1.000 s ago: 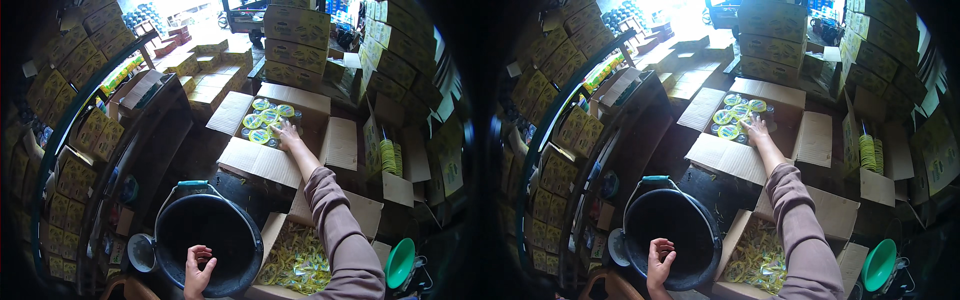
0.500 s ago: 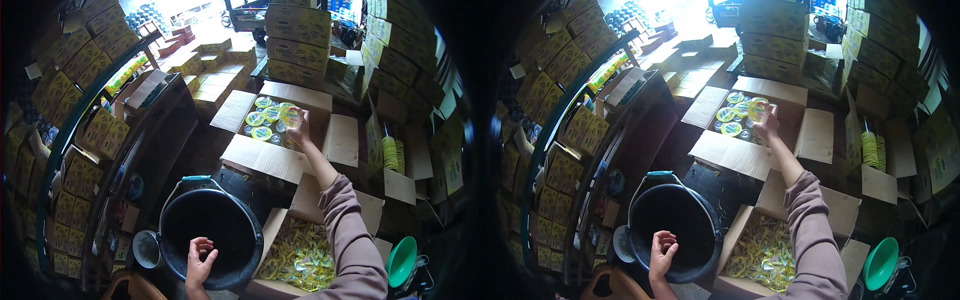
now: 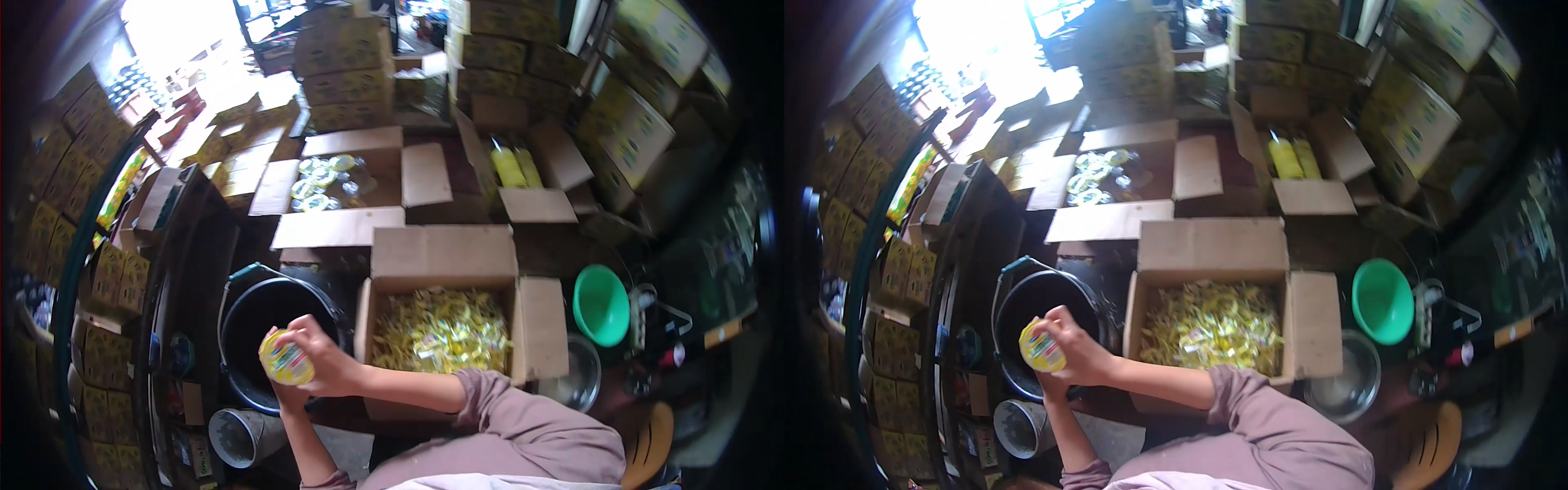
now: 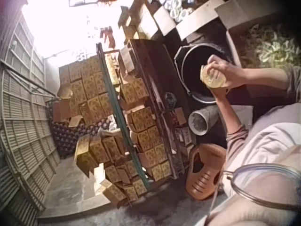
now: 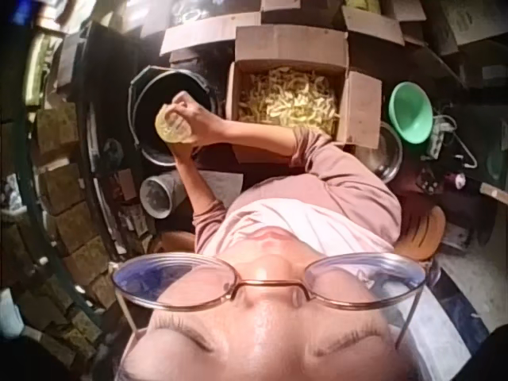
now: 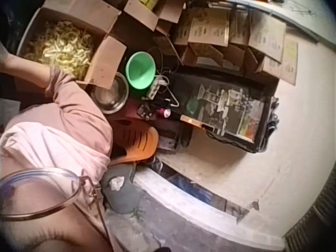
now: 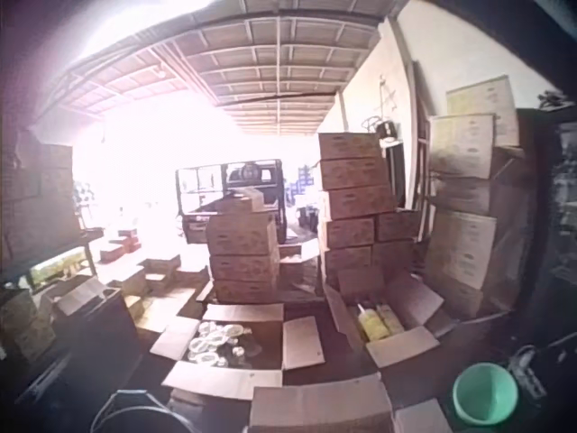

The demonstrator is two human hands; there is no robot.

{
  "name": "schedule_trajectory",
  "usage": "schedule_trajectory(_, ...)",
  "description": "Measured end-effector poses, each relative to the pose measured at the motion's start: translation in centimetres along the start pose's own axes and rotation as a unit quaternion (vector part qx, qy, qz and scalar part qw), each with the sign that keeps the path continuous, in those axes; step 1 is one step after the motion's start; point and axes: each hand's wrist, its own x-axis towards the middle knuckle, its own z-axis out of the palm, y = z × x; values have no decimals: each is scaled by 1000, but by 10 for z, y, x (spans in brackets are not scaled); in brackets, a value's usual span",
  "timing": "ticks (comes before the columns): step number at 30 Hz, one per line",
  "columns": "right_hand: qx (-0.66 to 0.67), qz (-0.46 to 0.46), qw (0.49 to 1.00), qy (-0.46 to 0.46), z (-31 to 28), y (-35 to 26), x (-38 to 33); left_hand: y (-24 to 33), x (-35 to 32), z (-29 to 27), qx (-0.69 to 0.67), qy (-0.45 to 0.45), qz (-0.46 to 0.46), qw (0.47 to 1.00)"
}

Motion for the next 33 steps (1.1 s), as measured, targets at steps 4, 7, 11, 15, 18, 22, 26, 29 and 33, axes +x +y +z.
schedule_trajectory(4,-135,-32,990,-37,0,-25,-34,-67,-31,-23,-80,17,-80,993)
schedule_trajectory(7,-181,-24,983,3,-58,-54,-80,-20,-3,-7,-17,54,-61,997)
schedule_trajectory(11,-307,62,908,278,-135,-70,-189,-23,3,-16,-98,123,-110,981)
schedule_trajectory(15,-408,212,687,563,-196,-68,-313,-30,-1,-25,-195,145,-144,959)
schedule_trajectory(18,-399,369,623,562,-207,-37,-399,-26,5,-13,-252,151,-145,945)
schedule_trajectory(22,-354,472,634,499,-198,9,-412,-17,1,-15,-257,157,-146,942)
schedule_trajectory(26,-359,487,618,502,-199,31,-407,-22,0,-16,-267,113,-180,940)
schedule_trajectory(29,-290,438,624,578,-206,29,-416,-29,-1,-12,-194,110,-134,965)
schedule_trajectory(33,-344,392,511,683,-211,12,-444,-30,-3,-16,-173,92,-126,972)
